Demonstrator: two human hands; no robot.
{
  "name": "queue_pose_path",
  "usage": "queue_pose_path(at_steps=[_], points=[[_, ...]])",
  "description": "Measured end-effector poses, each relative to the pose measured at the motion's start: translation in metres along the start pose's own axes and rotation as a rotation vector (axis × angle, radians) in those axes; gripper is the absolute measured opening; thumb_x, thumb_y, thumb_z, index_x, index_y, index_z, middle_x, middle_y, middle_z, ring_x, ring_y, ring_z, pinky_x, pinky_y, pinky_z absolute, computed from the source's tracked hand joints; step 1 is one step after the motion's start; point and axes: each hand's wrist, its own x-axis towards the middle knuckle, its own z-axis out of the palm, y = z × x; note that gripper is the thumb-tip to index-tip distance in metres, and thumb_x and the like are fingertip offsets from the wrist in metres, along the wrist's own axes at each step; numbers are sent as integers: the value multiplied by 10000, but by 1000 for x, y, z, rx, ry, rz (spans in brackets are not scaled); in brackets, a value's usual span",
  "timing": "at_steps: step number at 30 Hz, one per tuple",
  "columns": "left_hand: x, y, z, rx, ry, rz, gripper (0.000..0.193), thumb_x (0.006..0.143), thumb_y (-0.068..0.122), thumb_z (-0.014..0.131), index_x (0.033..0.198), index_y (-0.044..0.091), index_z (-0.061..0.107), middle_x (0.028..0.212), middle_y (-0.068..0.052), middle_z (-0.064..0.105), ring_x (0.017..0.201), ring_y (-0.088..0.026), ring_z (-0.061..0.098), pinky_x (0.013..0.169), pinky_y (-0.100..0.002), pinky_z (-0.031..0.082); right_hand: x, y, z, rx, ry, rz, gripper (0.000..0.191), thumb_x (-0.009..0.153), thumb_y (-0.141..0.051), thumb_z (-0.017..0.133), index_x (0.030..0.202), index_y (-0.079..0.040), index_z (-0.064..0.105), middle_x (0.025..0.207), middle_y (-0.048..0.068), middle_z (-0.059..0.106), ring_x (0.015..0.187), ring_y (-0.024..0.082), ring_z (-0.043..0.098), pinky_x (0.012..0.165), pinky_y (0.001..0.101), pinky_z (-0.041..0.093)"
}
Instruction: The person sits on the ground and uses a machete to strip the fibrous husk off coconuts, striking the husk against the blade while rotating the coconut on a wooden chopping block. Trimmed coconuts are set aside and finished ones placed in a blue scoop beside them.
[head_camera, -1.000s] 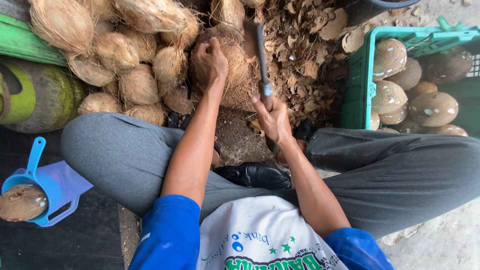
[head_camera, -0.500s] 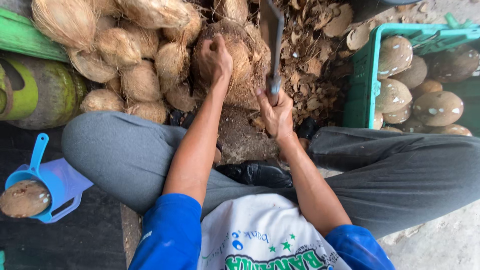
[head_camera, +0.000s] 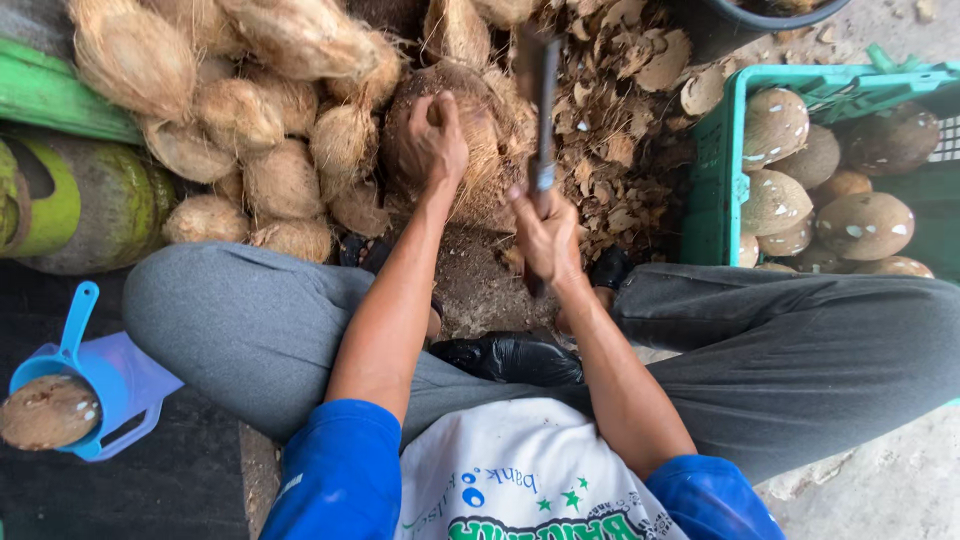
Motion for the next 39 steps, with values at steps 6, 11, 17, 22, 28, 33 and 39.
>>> queue_pose_path(at_steps=[6,11,17,22,28,33,39], points=[[-1,-2,-1,16,-20,-1,501,952,644,436,979,180,623,998,-55,617,781,-212,619,623,-387,497,5,19,5,-191,-55,8,434,1038,-459,621,793,-102,596,608,0,544,478,96,448,419,297,405],[2,-8,-8,-74,-28,31,504,940,647,432,956,195,653,909,-26,656,763,-191,622,637,-384,487,11,24,3,-113,-110,258,391,972,-464,646,778,-128,606,563,-17,507,461,98,448,404,304,364],[7,-13,-9,-120,58,136,509,952,635,452,1037,199,702,1070,-38,676,839,-172,629,661,-356,503,5,5,-4,48,-49,27,439,980,-459,661,757,-122,490,553,-25,502,444,94,472,387,309,392],[5,-12,-7,-97,-23,59,519,1008,590,385,995,193,719,1016,-41,709,859,-202,656,732,-379,509,0,-6,3,35,-110,-25,468,1001,-465,661,724,-133,483,565,-29,525,435,88,495,377,288,442],[3,-10,-9,-86,23,145,489,978,560,411,1074,184,709,1111,-68,647,885,-201,630,710,-377,488,-4,-12,0,69,-147,60,426,959,-471,649,716,-141,530,532,-11,536,381,104,507,336,308,478],[4,-6,-7,-55,-81,47,481,988,551,381,1089,202,696,1091,-43,677,900,-198,649,768,-376,500,-3,-12,2,230,-32,-231,450,1002,-456,668,725,-128,533,562,6,561,410,109,512,379,313,481],[-1,-4,-1,-14,-41,12,440,967,545,422,1044,203,687,1096,-59,624,899,-207,618,768,-383,472,-8,-14,2,-91,-113,-7,481,1036,-408,681,722,-103,482,588,-20,515,473,73,478,405,290,424]])
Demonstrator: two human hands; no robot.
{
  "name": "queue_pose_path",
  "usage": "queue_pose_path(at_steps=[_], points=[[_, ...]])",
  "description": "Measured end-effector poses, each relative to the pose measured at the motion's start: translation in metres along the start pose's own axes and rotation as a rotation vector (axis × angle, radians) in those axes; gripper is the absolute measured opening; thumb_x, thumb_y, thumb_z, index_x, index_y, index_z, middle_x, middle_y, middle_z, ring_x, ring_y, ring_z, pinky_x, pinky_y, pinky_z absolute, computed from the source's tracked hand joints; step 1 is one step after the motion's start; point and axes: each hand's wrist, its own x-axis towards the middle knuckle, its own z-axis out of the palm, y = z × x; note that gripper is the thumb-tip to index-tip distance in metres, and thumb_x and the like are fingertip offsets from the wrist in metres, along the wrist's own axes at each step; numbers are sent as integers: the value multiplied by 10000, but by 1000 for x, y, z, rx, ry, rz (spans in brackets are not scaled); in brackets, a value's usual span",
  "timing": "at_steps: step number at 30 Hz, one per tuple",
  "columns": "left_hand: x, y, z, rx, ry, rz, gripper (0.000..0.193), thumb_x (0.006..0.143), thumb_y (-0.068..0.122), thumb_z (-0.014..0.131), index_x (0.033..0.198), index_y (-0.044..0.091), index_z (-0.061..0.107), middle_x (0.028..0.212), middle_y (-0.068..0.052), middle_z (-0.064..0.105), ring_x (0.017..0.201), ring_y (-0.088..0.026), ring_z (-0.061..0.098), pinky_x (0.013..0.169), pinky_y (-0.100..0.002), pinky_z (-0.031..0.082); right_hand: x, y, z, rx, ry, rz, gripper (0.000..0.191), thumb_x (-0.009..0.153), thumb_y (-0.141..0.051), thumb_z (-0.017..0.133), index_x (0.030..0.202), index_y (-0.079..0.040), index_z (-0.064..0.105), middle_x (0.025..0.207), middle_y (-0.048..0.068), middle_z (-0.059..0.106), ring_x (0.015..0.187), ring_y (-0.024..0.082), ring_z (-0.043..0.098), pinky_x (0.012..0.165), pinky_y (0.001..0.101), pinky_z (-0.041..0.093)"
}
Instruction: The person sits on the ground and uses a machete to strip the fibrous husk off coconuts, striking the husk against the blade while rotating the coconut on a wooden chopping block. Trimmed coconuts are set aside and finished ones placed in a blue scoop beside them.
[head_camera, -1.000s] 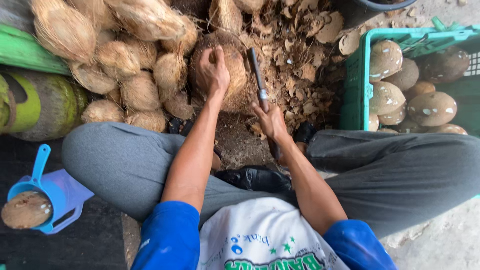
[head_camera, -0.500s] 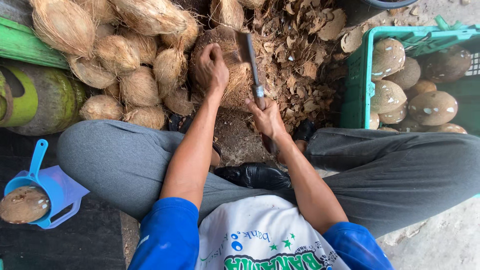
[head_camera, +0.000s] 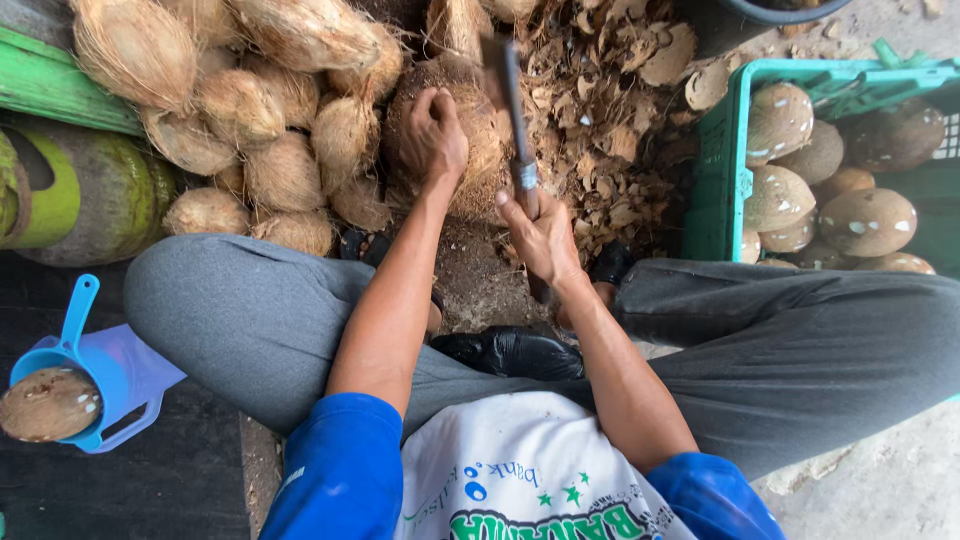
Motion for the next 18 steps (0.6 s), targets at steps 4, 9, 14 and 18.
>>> queue_pose_path(at_steps=[4,9,14,18], points=[[3,1,-1,9,31,28,432,985,549,413,1032,212,681,1101,-41,629,894,-190,621,772,-387,464,-3,-4,0,273,50,-164,349,1008,-352,665,758,-138,547,585,-28,534,434,87,471,373,283,431],[3,3,-1,-7,26,38,439,983,557,417,1037,206,675,1091,-52,628,870,-194,614,727,-374,466,2,-2,1,-118,-65,227,402,1035,-341,669,716,-145,523,551,-36,509,410,77,420,361,260,387],[2,3,-1,9,-21,1,453,990,550,389,1016,188,662,1121,-49,619,852,-178,626,695,-352,491,5,5,-1,220,55,-148,393,1014,-398,660,746,-141,530,554,-16,540,426,81,478,377,278,417],[3,1,-1,-7,10,27,457,968,575,412,1084,216,670,1105,-50,621,845,-188,616,690,-365,480,8,4,1,232,-11,-1,436,993,-415,665,709,-129,500,548,-14,529,391,81,470,338,279,422]])
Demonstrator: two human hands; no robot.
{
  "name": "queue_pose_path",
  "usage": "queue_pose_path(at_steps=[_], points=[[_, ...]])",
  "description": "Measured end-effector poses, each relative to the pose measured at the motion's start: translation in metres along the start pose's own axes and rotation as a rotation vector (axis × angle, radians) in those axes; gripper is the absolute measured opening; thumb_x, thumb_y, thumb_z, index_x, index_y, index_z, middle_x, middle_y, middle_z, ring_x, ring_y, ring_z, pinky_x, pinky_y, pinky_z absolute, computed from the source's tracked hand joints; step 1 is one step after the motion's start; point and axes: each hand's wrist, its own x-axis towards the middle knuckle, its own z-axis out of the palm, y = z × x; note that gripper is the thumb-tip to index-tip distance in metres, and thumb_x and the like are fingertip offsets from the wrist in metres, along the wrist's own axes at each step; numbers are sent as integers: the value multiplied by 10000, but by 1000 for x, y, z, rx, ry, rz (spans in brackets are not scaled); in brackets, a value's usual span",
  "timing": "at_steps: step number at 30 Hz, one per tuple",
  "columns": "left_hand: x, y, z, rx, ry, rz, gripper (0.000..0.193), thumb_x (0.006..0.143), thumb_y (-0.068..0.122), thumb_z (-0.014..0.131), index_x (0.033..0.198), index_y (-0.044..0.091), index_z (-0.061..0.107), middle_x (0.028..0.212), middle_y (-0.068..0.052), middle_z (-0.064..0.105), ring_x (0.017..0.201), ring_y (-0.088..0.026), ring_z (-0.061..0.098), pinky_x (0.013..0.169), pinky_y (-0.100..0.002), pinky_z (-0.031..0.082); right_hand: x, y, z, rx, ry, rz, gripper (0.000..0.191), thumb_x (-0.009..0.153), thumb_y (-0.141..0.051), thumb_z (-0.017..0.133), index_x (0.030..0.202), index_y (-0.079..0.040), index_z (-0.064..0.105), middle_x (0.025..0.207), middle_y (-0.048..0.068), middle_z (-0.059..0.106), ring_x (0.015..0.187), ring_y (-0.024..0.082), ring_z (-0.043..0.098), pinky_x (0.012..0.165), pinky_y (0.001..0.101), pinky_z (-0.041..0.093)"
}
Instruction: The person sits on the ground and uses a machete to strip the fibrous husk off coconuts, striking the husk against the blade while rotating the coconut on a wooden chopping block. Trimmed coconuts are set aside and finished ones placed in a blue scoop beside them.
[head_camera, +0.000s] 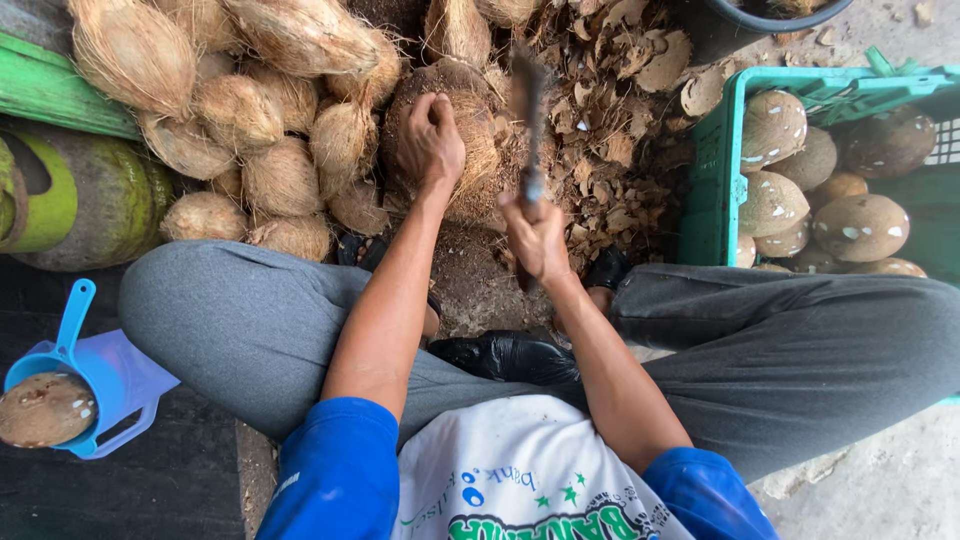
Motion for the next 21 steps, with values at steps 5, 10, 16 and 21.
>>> queue_pose_path(at_steps=[5,10,16,21], points=[[2,-4,1,12,12,44,481,974,582,404,1099,212,687,1085,-46,620,853,-194,617,715,-384,462,0,-6,-1,-114,15,-27,408,978,-431,672,741,-131,530,574,-17,552,408,88,507,353,284,470],[2,-4,0,40,2,68,511,1003,592,367,1092,198,681,1087,-34,624,883,-187,612,760,-390,480,2,-7,2,-55,29,-55,434,985,-441,659,719,-132,509,563,-4,539,402,112,455,362,314,421],[-5,-2,-4,-7,-42,1,488,985,575,386,1094,188,661,1094,-62,589,884,-202,598,748,-399,473,1,3,5,-365,50,-52,488,1020,-435,680,705,-131,467,582,-12,494,494,91,425,448,308,387],[-2,-3,-1,8,-11,50,455,1005,550,404,1065,187,671,1067,-48,612,915,-206,611,814,-409,466,2,8,0,-284,94,-168,478,1021,-441,663,702,-107,541,595,-10,496,503,117,412,467,336,357]])
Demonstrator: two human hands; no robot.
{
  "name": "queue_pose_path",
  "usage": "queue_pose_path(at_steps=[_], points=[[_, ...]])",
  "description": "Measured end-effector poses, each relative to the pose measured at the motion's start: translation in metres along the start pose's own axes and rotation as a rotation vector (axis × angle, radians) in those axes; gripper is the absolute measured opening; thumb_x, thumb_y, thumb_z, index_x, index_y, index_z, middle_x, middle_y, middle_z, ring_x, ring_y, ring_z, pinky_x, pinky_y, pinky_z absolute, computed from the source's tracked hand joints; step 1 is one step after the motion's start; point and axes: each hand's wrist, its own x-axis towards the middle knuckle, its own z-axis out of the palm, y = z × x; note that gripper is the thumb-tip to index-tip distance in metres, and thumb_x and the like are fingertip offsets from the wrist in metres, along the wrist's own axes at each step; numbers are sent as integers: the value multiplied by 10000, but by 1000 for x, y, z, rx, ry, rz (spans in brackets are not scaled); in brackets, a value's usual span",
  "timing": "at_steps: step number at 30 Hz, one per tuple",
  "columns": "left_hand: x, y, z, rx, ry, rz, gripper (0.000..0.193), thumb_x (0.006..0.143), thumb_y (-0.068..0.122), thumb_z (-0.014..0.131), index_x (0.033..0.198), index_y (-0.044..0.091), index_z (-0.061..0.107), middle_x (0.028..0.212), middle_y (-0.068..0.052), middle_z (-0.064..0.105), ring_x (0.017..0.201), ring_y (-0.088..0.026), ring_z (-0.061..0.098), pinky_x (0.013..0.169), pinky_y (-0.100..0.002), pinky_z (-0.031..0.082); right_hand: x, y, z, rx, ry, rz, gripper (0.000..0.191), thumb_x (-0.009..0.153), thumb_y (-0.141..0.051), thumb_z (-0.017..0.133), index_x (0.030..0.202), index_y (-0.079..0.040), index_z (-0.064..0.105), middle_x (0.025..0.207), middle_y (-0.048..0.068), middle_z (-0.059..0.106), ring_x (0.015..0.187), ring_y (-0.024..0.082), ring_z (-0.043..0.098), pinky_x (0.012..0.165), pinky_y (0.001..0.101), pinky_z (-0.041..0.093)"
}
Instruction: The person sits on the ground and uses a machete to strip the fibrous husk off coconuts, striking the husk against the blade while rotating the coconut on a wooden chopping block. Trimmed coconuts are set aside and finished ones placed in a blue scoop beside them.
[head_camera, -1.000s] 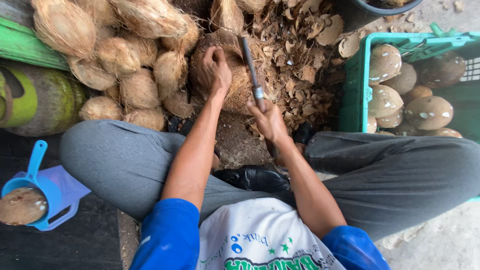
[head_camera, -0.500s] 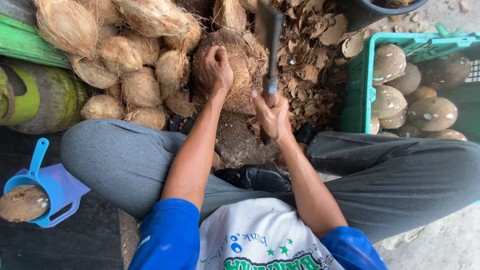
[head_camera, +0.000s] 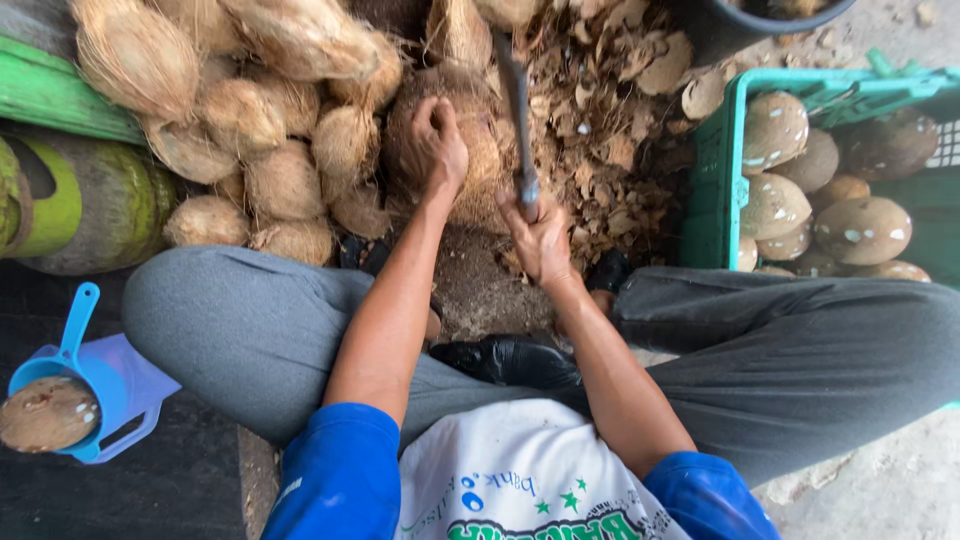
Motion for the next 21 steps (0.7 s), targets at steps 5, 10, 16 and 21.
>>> queue_pose_path(at_steps=[5,10,16,21], points=[[-5,1,4,-76,66,5,455,982,569,443,1091,201,687,1084,-39,635,934,-214,624,804,-421,486,2,-1,-3,-83,-97,390,419,971,-438,660,712,-129,544,550,-23,505,458,114,456,433,338,399],[-10,2,2,-23,-18,7,450,1019,553,413,1120,191,662,1131,-40,631,898,-203,640,794,-407,501,3,-8,-2,-67,-21,155,470,990,-442,689,708,-110,512,571,1,471,509,105,416,452,328,369],[-7,2,6,23,-8,10,391,1008,512,446,1066,190,659,1050,-55,589,828,-199,601,681,-392,485,1,-8,-4,-100,-134,321,431,984,-452,644,743,-122,504,563,-26,511,441,106,440,413,331,417],[-8,6,13,94,57,14,384,1003,535,449,1030,210,651,1012,-22,578,789,-159,589,638,-345,474,-2,3,-3,49,-7,-1,376,1016,-414,654,804,-123,546,590,-5,490,491,95,400,457,324,362]])
